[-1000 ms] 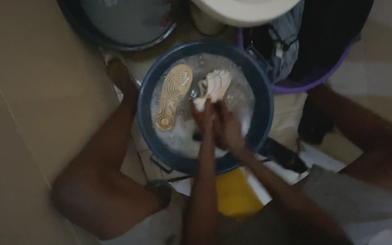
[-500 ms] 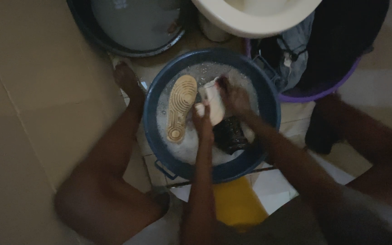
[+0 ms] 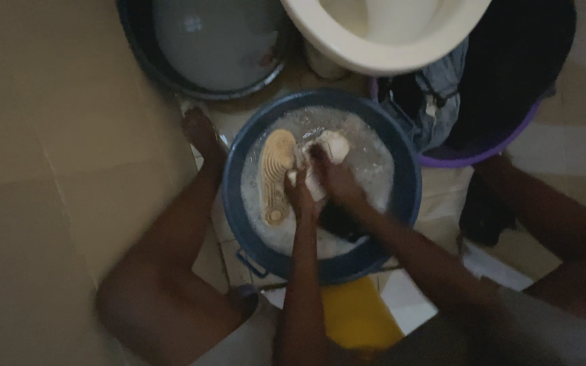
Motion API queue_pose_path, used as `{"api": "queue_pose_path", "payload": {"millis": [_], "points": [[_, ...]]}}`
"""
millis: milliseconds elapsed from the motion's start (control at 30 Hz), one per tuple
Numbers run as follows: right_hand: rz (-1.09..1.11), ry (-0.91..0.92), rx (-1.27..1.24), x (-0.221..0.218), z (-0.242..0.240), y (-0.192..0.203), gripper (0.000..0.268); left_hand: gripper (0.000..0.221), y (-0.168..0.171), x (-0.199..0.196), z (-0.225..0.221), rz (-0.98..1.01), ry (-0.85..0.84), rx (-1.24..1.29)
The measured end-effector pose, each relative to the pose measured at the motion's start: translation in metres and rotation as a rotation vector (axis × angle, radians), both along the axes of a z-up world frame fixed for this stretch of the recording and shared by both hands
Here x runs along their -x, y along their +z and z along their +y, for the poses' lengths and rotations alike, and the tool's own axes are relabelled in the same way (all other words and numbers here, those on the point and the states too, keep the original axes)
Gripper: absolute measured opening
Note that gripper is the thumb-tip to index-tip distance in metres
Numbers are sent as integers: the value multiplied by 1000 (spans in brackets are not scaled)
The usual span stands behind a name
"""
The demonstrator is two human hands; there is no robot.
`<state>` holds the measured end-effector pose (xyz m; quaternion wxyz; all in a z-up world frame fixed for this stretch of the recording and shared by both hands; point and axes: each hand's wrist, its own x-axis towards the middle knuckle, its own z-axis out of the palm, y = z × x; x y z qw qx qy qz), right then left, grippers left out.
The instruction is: Scrubbing a white sneaker in a basin of soapy water using a hand brush.
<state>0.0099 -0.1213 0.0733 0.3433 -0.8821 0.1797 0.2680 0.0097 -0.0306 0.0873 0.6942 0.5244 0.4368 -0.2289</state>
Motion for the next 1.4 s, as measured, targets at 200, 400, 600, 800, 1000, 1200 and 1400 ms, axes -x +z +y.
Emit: {"api": "queue_pose_path", "payload": {"millis": [200, 400, 600, 800, 1000, 1200, 1400], "points": [[-102, 25, 63, -7, -28, -51, 50, 102, -78, 21, 8, -49, -53, -79], [-131, 41, 159, 13, 8, -11, 54, 84, -6, 0, -5, 4, -18, -70], [-50, -32, 182, -1, -23, -40, 50, 86, -83, 23, -3, -21, -3, -120], [110, 332, 315, 52, 21, -16, 48, 68, -58, 7, 9, -46, -28, -153], [-57, 109, 311, -22, -58, -135, 60, 105, -64, 18, -9, 66, -48, -112], [-401, -295, -133, 10, -93, -62, 58, 80, -26, 4, 17, 86, 63, -207], [-62, -866, -531, 70, -87, -147, 30, 60, -80, 9, 48, 19, 392, 50]]}}
